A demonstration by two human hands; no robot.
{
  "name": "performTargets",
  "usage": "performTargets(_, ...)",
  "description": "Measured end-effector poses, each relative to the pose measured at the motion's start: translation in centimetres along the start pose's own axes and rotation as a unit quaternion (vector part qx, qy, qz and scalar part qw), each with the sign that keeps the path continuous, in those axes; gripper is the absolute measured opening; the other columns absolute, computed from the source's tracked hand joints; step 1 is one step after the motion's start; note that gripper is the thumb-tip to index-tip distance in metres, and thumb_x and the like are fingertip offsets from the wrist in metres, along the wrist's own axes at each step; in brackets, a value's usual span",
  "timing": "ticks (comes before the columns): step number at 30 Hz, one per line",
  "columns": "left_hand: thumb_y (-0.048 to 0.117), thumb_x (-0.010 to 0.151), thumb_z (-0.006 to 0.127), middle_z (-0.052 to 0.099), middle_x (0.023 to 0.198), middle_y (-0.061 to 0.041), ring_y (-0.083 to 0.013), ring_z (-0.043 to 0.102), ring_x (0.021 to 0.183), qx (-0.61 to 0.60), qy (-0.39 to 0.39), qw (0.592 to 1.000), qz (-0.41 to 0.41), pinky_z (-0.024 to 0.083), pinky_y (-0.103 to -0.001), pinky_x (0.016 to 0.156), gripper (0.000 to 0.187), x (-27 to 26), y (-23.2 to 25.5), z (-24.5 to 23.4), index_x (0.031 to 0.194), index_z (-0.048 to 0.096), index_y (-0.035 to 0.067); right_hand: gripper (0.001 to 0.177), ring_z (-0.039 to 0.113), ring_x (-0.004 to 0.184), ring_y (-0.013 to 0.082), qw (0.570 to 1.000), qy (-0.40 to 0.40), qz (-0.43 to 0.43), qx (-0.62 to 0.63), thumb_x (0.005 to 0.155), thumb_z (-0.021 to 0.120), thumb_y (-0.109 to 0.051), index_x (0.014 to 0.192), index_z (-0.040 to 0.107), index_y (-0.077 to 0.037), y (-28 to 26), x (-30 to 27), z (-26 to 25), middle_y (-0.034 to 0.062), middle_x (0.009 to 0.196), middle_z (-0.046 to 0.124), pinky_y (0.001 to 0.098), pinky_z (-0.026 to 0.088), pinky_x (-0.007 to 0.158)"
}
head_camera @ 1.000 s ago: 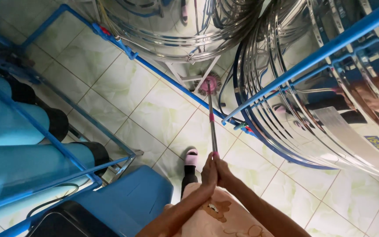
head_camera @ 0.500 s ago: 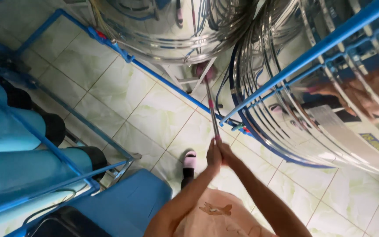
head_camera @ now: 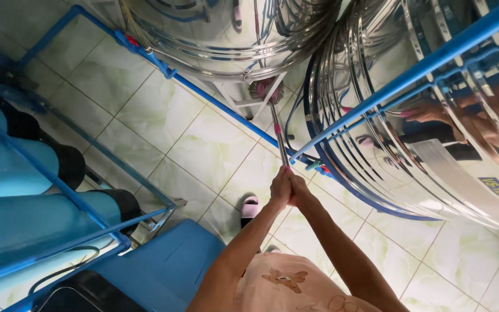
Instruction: Mop the tiled floor around large stainless steel water storage tanks and filtration equipment.
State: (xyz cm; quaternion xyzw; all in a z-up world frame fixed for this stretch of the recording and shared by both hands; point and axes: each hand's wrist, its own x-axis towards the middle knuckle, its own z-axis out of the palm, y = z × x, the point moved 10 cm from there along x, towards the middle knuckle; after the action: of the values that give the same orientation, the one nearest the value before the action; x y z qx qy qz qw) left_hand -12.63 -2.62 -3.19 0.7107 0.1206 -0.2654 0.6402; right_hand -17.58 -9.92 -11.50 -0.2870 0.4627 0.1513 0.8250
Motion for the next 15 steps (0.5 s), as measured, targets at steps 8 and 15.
performTargets(8, 0.045, 0.102, 0.041, 0.066, 0.136, -0.017, -0.0347, 0.063, 0.127, 0.102, -0.047, 0.992, -0.062, 0.05, -0.039, 0.104, 0.054, -9.7, -3.9, -3.3, 0.152, 0.049, 0.026, 0.045, 0.06, 0.083, 0.0288, 0.996, 0.048, -0.015, 0.071, 0.1, 0.066, -0.049, 0.109, 0.06, -0.006, 10.3, -6.4, -3.8, 0.0128, 0.096, 0.061, 0.0468, 0.056, 0.067)
performTargets(15, 0.045, 0.102, 0.042, 0.064, 0.136, -0.019, -0.0338, 0.062, 0.126, 0.137, -0.057, 0.989, -0.027, 0.047, -0.038, 0.104, 0.053, -2.2, -2.7, -2.3, 0.15, 0.053, 0.024, 0.04, 0.066, 0.094, 0.0318, 0.991, 0.078, -0.03, 0.101, 0.098, 0.062, -0.042, 0.116, 0.064, -0.006, 5.4, -0.8, -1.9, 0.0154, 0.105, 0.068, 0.0478, 0.058, 0.078)
